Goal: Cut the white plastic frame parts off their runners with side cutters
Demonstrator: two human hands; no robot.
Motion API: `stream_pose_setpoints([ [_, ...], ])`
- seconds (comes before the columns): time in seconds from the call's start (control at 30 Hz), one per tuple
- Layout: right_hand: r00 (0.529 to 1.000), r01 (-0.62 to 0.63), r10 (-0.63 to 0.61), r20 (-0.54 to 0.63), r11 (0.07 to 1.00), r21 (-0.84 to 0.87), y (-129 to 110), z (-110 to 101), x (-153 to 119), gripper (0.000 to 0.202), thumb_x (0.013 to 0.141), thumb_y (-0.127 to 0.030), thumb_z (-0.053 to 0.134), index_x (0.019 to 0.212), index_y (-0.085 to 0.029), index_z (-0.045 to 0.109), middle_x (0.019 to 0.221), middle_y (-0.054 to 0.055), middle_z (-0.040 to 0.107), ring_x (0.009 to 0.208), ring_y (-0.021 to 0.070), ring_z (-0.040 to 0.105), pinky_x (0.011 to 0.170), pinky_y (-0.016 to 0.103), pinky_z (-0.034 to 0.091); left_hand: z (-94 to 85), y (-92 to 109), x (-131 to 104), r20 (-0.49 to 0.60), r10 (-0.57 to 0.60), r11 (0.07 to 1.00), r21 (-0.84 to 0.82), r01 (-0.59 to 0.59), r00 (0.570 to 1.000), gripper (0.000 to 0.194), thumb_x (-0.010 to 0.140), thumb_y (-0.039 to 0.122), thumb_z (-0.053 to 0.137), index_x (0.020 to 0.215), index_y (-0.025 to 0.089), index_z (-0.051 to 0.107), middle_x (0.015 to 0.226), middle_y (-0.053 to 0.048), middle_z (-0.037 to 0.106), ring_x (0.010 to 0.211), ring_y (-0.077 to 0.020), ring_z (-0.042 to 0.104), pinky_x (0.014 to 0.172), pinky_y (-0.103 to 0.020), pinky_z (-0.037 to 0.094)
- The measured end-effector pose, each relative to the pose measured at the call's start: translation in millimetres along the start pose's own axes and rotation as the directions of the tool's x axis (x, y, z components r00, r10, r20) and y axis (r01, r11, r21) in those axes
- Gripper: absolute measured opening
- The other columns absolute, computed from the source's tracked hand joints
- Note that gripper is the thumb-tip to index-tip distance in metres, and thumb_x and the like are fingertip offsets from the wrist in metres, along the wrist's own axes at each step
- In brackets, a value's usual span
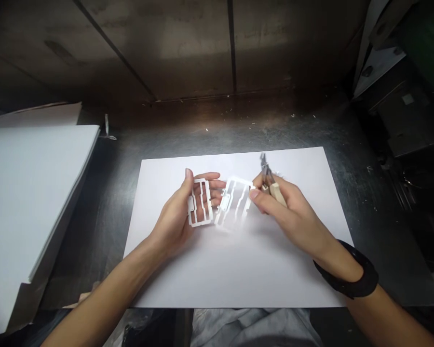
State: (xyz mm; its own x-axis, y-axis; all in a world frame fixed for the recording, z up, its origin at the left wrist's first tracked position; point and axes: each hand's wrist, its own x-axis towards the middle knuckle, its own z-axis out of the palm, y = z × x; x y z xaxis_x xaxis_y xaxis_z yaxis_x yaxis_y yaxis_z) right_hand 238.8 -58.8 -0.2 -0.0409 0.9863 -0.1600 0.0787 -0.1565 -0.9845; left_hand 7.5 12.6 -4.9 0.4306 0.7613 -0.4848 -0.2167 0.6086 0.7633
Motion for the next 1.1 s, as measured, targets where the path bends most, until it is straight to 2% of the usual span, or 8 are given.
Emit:
stream_pose_setpoints([
  [0.1, 0.997, -0.029, 0.042, 0.067, 0.981, -0.192, -2, 1, 3, 0.026, 0.119, -0.043, 0.064, 0.103, -0.024, 0.065, 0.087, -0.001, 0.055, 0.079, 0.0215, 0.051, 0.074, 0.033, 0.038, 0.9, 3, 4, 0.036, -0.219, 0.957, -0.187, 0.222, 0.975, 0.056, 0.112, 0.062, 0.055, 0.140, 0.016, 0.069, 0.134, -0.018, 0.076, 0.109, -0.0283, 0.079, 0.090, -0.042, 0.069],
  [0.17, 0.999, 0.009, -0.026, -0.041, 0.927, -0.375, -6, 1, 5, 0.024, 0.118, -0.044, 0.063, 0.106, -0.024, 0.067, 0.088, -0.001, 0.060, 0.076, 0.0217, 0.054, 0.070, 0.033, 0.038, 2.3, 5, 3, 0.097, -0.281, 0.933, -0.205, 0.296, 0.955, 0.046, 0.110, 0.046, 0.067, 0.143, 0.015, 0.066, 0.139, -0.020, 0.074, 0.116, -0.0319, 0.079, 0.094, -0.047, 0.069],
  [0.33, 0.890, -0.177, -0.202, -0.408, 0.671, -0.720, -3, -15, 11, 0.033, 0.111, -0.046, 0.065, 0.134, -0.022, 0.066, 0.091, 0.005, 0.070, 0.084, 0.0310, 0.068, 0.070, 0.036, 0.040, 4.4, 8, 0, 0.081, -0.235, 0.960, -0.138, 0.244, 0.969, 0.040, 0.099, 0.012, 0.077, 0.137, 0.012, 0.069, 0.147, -0.020, 0.071, 0.124, -0.0307, 0.077, 0.100, -0.040, 0.069],
  [0.5, 0.946, -0.301, 0.019, -0.324, 0.419, -0.857, 11, -26, 16, 0.023, 0.105, -0.036, 0.065, 0.123, -0.023, 0.067, 0.090, 0.006, 0.073, 0.074, 0.0325, 0.066, 0.062, 0.034, 0.033, 2.1, 13, -2, 0.049, -0.208, 0.965, -0.155, 0.213, 0.977, 0.035, 0.098, 0.015, 0.075, 0.133, 0.013, 0.074, 0.145, -0.020, 0.072, 0.123, -0.0333, 0.077, 0.101, -0.045, 0.069],
  [0.63, 0.954, -0.283, 0.117, -0.276, 0.657, -0.699, 10, -27, 18, 0.016, 0.102, -0.041, 0.069, 0.105, -0.025, 0.068, 0.083, 0.002, 0.071, 0.071, 0.0283, 0.064, 0.060, 0.033, 0.036, 0.3, 15, -4, 0.072, -0.227, 0.948, -0.214, 0.237, 0.971, 0.031, 0.099, 0.020, 0.071, 0.128, 0.012, 0.077, 0.138, -0.019, 0.076, 0.123, -0.0340, 0.077, 0.101, -0.046, 0.069],
  [0.77, 0.947, -0.049, -0.006, -0.320, 0.985, -0.166, 1, -26, 21, 0.054, 0.104, -0.050, 0.079, 0.150, -0.029, 0.061, 0.135, 0.008, 0.073, 0.097, 0.0297, 0.071, 0.080, 0.038, 0.053, 0.2, 16, -6, 0.093, -0.224, 0.938, -0.251, 0.241, 0.970, 0.033, 0.102, 0.021, 0.066, 0.132, 0.012, 0.076, 0.141, -0.019, 0.074, 0.126, -0.0343, 0.075, 0.102, -0.047, 0.068],
  [0.87, 0.924, 0.054, -0.077, -0.376, 0.996, -0.072, -3, -21, 20, 0.063, 0.107, -0.045, 0.081, 0.163, -0.034, 0.052, 0.148, 0.008, 0.067, 0.097, 0.0275, 0.070, 0.089, 0.040, 0.054, 1.0, 17, -6, 0.109, -0.217, 0.926, -0.293, 0.240, 0.970, 0.034, 0.103, 0.023, 0.064, 0.134, 0.011, 0.075, 0.142, -0.019, 0.074, 0.127, -0.0346, 0.075, 0.103, -0.048, 0.067],
  [1.1, 0.995, 0.006, -0.032, -0.094, 0.965, -0.262, -2, -5, 12, 0.024, 0.118, -0.045, 0.066, 0.111, -0.022, 0.070, 0.100, 0.003, 0.069, 0.096, 0.0260, 0.063, 0.082, 0.033, 0.048, 0.7, 17, -6, 0.227, -0.133, 0.883, -0.414, 0.220, 0.965, 0.040, 0.109, 0.031, 0.058, 0.142, 0.012, 0.071, 0.151, -0.019, 0.069, 0.140, -0.0344, 0.067, 0.112, -0.044, 0.061],
])
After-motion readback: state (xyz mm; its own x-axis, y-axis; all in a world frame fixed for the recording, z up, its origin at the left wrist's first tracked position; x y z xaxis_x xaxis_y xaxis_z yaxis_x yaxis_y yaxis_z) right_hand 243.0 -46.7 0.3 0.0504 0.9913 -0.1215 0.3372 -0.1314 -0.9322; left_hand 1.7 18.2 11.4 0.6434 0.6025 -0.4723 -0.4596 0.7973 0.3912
